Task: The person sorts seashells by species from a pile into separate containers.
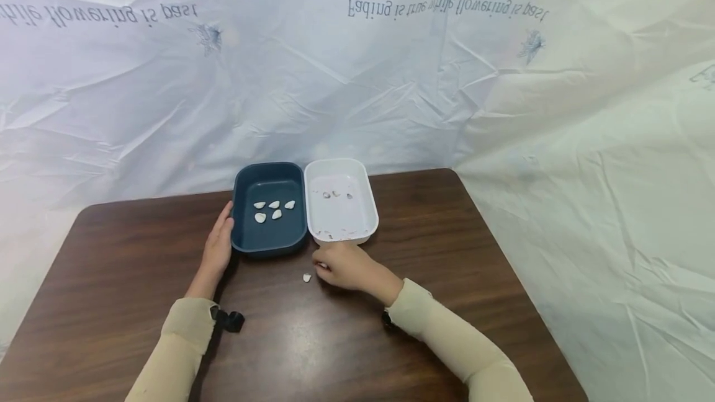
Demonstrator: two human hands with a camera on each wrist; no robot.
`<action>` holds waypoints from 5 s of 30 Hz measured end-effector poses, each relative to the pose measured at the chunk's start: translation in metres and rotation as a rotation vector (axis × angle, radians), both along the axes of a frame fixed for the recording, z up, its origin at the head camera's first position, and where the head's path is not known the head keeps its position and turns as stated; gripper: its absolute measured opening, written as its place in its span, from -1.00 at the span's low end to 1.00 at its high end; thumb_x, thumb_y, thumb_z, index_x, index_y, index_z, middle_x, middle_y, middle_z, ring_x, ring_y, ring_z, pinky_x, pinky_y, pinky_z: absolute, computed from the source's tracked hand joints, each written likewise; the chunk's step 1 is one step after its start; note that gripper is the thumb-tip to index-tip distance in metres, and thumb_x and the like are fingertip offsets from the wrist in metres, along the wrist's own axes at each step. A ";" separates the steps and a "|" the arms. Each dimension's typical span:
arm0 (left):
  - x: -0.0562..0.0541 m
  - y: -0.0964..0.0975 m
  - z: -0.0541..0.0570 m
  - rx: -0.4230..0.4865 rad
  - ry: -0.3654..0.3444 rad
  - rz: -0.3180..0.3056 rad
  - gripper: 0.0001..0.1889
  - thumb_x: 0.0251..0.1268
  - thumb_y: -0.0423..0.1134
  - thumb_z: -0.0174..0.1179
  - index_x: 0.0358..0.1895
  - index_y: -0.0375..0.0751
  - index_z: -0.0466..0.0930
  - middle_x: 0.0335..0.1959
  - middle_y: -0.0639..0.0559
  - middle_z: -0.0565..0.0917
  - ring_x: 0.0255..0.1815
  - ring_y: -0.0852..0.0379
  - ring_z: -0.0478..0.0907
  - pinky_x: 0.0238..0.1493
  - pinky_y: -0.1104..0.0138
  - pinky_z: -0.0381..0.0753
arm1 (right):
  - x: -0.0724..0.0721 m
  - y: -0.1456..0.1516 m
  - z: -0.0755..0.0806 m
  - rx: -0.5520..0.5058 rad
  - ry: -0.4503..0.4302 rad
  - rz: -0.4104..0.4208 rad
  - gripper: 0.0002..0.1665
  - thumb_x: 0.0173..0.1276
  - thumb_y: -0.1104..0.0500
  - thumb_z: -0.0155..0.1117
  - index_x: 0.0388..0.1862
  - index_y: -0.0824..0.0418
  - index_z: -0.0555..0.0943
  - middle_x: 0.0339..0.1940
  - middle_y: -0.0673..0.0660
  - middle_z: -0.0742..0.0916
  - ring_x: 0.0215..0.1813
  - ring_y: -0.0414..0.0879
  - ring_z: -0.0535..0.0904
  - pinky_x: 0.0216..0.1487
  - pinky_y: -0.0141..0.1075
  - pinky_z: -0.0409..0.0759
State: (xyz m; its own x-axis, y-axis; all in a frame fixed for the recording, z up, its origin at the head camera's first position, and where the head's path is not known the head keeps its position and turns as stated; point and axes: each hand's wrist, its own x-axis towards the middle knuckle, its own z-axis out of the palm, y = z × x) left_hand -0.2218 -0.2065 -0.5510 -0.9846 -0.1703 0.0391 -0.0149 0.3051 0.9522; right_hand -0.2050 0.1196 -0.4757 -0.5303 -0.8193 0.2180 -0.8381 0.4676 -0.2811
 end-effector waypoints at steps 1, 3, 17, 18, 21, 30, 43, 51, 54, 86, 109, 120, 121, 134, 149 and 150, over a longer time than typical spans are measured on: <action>0.000 0.000 0.000 0.000 0.000 -0.002 -0.34 0.77 0.17 -0.34 0.76 0.07 -0.03 0.75 0.04 0.01 0.74 -0.15 -0.10 0.64 -0.21 -0.10 | 0.000 -0.001 -0.002 0.028 0.006 -0.006 -0.90 0.44 0.26 0.41 -0.32 0.13 0.73 -0.43 -0.04 0.68 -0.39 -0.21 0.58 -0.33 -0.34 0.58; 0.000 0.000 0.001 0.002 -0.003 -0.003 -0.34 0.77 0.18 -0.34 0.76 0.08 -0.03 0.75 0.06 0.01 0.74 -0.13 -0.10 0.64 -0.20 -0.10 | 0.000 -0.003 -0.007 0.083 0.012 -0.021 -0.84 0.45 0.24 0.41 -0.38 0.10 0.69 -0.46 -0.05 0.65 -0.40 -0.22 0.57 -0.34 -0.34 0.57; 0.000 -0.002 0.001 -0.001 -0.003 -0.006 -0.35 0.78 0.16 -0.33 0.76 0.06 -0.02 0.75 0.08 0.01 0.74 -0.08 -0.09 0.65 -0.16 -0.10 | -0.006 -0.006 -0.028 0.221 0.001 -0.022 -0.87 0.46 0.30 0.40 -0.10 0.13 0.79 -0.23 0.02 0.72 -0.20 -0.13 0.70 -0.18 -0.30 0.68; 0.000 -0.002 0.002 -0.002 -0.005 -0.005 -0.35 0.78 0.16 -0.33 0.76 0.06 -0.02 0.75 0.08 0.01 0.74 -0.08 -0.09 0.65 -0.16 -0.10 | -0.007 -0.006 -0.028 0.219 -0.001 -0.018 -0.87 0.46 0.30 0.39 -0.10 0.14 0.79 -0.24 0.02 0.72 -0.21 -0.13 0.69 -0.19 -0.31 0.67; 0.001 -0.002 0.002 -0.006 -0.009 -0.004 -0.35 0.78 0.16 -0.34 0.76 0.07 -0.02 0.75 0.08 0.01 0.74 -0.09 -0.09 0.65 -0.16 -0.10 | -0.008 -0.007 -0.027 0.211 -0.009 -0.006 -0.86 0.46 0.32 0.38 -0.11 0.15 0.80 -0.26 0.03 0.71 -0.23 -0.13 0.68 -0.20 -0.33 0.67; 0.000 -0.003 0.003 0.003 -0.003 -0.013 -0.35 0.78 0.16 -0.34 0.76 0.07 -0.03 0.75 0.03 0.01 0.74 -0.13 -0.10 0.64 -0.20 -0.11 | -0.008 -0.007 -0.023 0.221 -0.014 0.010 -0.86 0.44 0.34 0.38 -0.14 0.15 0.81 -0.30 0.01 0.70 -0.25 -0.14 0.66 -0.23 -0.35 0.65; -0.001 0.000 0.002 0.004 -0.009 -0.016 -0.34 0.77 0.19 -0.33 0.76 0.09 -0.03 0.75 0.06 0.01 0.74 -0.11 -0.10 0.65 -0.18 -0.11 | -0.014 -0.003 0.011 0.152 -0.134 0.095 -0.87 0.45 0.36 0.34 -0.15 0.20 0.77 -0.27 -0.03 0.72 -0.20 -0.20 0.62 -0.12 -0.36 0.61; -0.003 0.000 0.002 0.000 -0.005 -0.034 -0.36 0.78 0.17 -0.33 0.76 0.13 -0.05 0.76 0.04 -0.01 0.74 -0.13 -0.12 0.64 -0.21 -0.12 | -0.027 -0.003 0.035 0.110 -0.172 0.149 -0.85 0.49 0.34 0.34 -0.11 0.20 0.80 -0.16 0.02 0.76 -0.11 -0.19 0.64 -0.03 -0.35 0.62; -0.002 -0.002 0.002 -0.010 -0.005 -0.032 -0.37 0.78 0.16 -0.33 0.76 0.15 -0.06 0.76 0.05 -0.01 0.74 -0.13 -0.12 0.64 -0.20 -0.13 | -0.036 -0.005 0.040 0.087 -0.180 0.137 -0.83 0.49 0.35 0.32 -0.11 0.17 0.81 -0.12 0.02 0.77 -0.10 -0.19 0.65 -0.02 -0.37 0.62; -0.002 -0.004 0.002 -0.012 -0.005 -0.013 -0.36 0.79 0.14 -0.35 0.76 0.06 -0.05 0.75 0.02 0.01 0.74 -0.14 -0.09 0.64 -0.20 -0.12 | -0.133 -0.021 0.028 0.328 -0.322 -0.078 -0.90 0.39 0.45 0.34 -0.19 0.34 0.73 -0.25 0.08 0.74 -0.19 -0.07 0.56 -0.03 -0.21 0.58; -0.003 -0.003 -0.001 0.002 -0.003 -0.008 -0.37 0.79 0.13 -0.32 0.76 0.07 -0.02 0.75 0.04 0.02 0.74 -0.13 -0.09 0.64 -0.20 -0.12 | -0.140 -0.026 0.004 0.419 -0.368 -0.255 -0.58 0.60 0.31 0.18 0.37 0.31 0.64 0.33 0.27 0.68 0.41 0.13 0.56 0.39 -0.12 0.54; -0.002 -0.004 -0.003 0.001 -0.003 -0.009 -0.37 0.79 0.14 -0.32 0.76 0.11 -0.03 0.75 0.05 0.02 0.74 -0.13 -0.09 0.64 -0.20 -0.10 | -0.139 -0.014 0.006 0.351 -0.381 -0.289 -0.41 0.60 0.19 0.23 0.54 0.28 0.47 0.40 0.27 0.61 0.41 0.13 0.54 0.41 -0.05 0.50; -0.002 -0.004 -0.002 0.000 -0.002 -0.009 -0.37 0.79 0.14 -0.32 0.76 0.11 -0.03 0.75 0.05 0.01 0.74 -0.13 -0.09 0.64 -0.20 -0.10 | -0.137 -0.012 0.008 0.336 -0.373 -0.277 -0.41 0.59 0.20 0.24 0.53 0.29 0.48 0.38 0.27 0.63 0.38 0.13 0.55 0.40 -0.05 0.50; -0.001 -0.003 0.001 -0.006 0.023 -0.017 -0.39 0.81 0.05 -0.30 0.76 0.05 -0.02 0.75 0.03 0.02 0.74 -0.13 -0.09 0.64 -0.18 -0.08 | -0.066 -0.020 0.041 0.094 -0.169 -0.086 -0.83 0.57 0.10 0.33 -0.08 0.15 0.77 -0.15 0.05 0.76 -0.09 -0.05 0.67 0.06 -0.17 0.62; -0.003 -0.002 -0.001 -0.010 0.004 -0.018 -0.40 0.80 0.07 -0.31 0.76 0.16 -0.04 0.75 0.06 0.00 0.74 -0.12 -0.10 0.65 -0.18 -0.09 | -0.011 -0.035 0.022 0.184 -0.146 -0.021 -0.81 0.46 0.14 0.43 -0.37 -0.01 0.63 -0.39 -0.12 0.60 -0.35 -0.24 0.48 -0.27 -0.36 0.48; -0.003 -0.003 -0.001 -0.011 0.004 -0.017 -0.41 0.80 0.08 -0.31 0.76 0.18 -0.04 0.75 0.06 0.00 0.74 -0.12 -0.10 0.65 -0.18 -0.09 | -0.011 -0.036 0.018 0.204 -0.145 -0.012 -0.81 0.45 0.14 0.44 -0.37 0.00 0.63 -0.39 -0.12 0.61 -0.34 -0.24 0.48 -0.27 -0.36 0.48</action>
State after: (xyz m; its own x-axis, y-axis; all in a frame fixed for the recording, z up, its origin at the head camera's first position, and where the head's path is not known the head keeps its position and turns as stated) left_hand -0.2249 -0.2093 -0.5522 -0.9872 -0.1534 0.0445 -0.0064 0.3160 0.9487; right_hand -0.2164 0.0833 -0.4577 -0.5542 -0.8319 -0.0304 -0.7899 0.5370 -0.2961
